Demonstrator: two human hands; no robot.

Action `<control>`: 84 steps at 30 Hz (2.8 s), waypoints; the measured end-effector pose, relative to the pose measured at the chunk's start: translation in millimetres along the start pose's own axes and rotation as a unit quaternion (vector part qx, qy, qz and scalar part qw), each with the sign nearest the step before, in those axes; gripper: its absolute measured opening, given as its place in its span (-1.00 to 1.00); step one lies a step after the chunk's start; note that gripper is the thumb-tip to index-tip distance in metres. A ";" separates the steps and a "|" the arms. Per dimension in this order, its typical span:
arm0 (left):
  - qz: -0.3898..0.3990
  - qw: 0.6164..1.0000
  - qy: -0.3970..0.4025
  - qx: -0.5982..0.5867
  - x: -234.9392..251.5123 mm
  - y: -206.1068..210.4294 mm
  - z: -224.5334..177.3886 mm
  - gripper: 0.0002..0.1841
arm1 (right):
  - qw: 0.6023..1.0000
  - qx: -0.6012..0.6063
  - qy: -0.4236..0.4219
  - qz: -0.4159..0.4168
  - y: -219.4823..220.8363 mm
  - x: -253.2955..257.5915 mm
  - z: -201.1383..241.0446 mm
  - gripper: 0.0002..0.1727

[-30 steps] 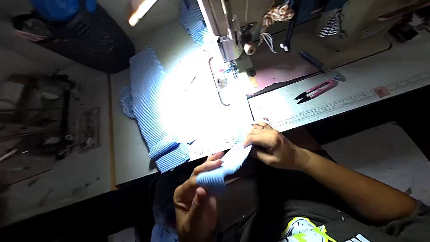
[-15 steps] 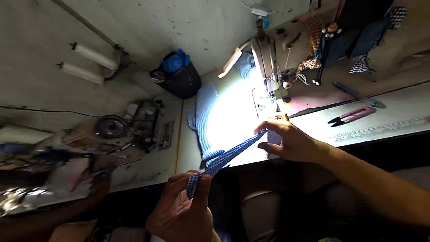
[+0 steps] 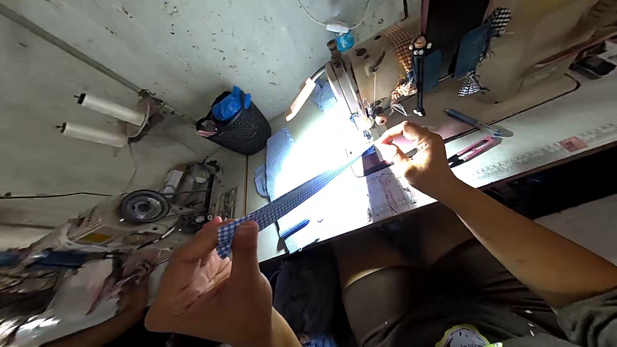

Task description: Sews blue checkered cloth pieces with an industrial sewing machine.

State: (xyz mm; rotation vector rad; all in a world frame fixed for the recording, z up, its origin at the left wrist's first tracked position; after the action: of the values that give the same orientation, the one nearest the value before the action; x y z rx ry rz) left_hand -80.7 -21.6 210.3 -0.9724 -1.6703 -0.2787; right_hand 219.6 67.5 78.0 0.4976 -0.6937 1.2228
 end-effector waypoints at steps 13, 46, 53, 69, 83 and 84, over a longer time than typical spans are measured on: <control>0.006 1.000 0.017 0.021 16.0 3.8 -5.3 -0.87 | 0.997 0.007 -0.045 0.060 42.7 22.5 18.0 -0.84; 0.150 0.986 0.072 0.017 7.7 22.1 -7.1 -0.92 | 0.984 -0.030 0.019 0.176 35.8 -43.9 21.4 -0.85; 0.363 0.922 0.020 -0.137 -29.2 162.3 35.9 -0.86 | 0.986 -0.029 0.087 0.142 34.0 -125.6 -20.1 -0.75; 0.482 0.858 0.168 0.064 -109.1 277.6 81.0 -0.68 | 0.993 -0.037 0.016 0.113 44.6 -137.1 -10.5 -0.78; 0.493 0.853 0.148 0.085 -89.0 302.7 97.9 -0.69 | 0.983 -0.098 0.096 0.124 39.7 -101.2 -32.2 -0.79; 0.505 0.846 0.140 0.095 -83.2 304.1 94.7 -0.66 | 0.981 -0.102 0.102 0.126 39.7 -96.1 -36.3 -0.79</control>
State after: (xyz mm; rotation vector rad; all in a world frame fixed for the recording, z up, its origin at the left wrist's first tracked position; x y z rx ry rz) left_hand 74.1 192.4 13.9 -1.4355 -0.7300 0.4335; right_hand 171.8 38.6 -16.8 0.1125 -0.7106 1.3994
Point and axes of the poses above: each hand's wrist, its own x-axis towards the middle knuckle, its own y-axis out of the palm, z = x × y, the point moved 9 cm from there along x, towards the middle knuckle, and after that the axes turned 15 degrees about x, right-handed, at the moved point
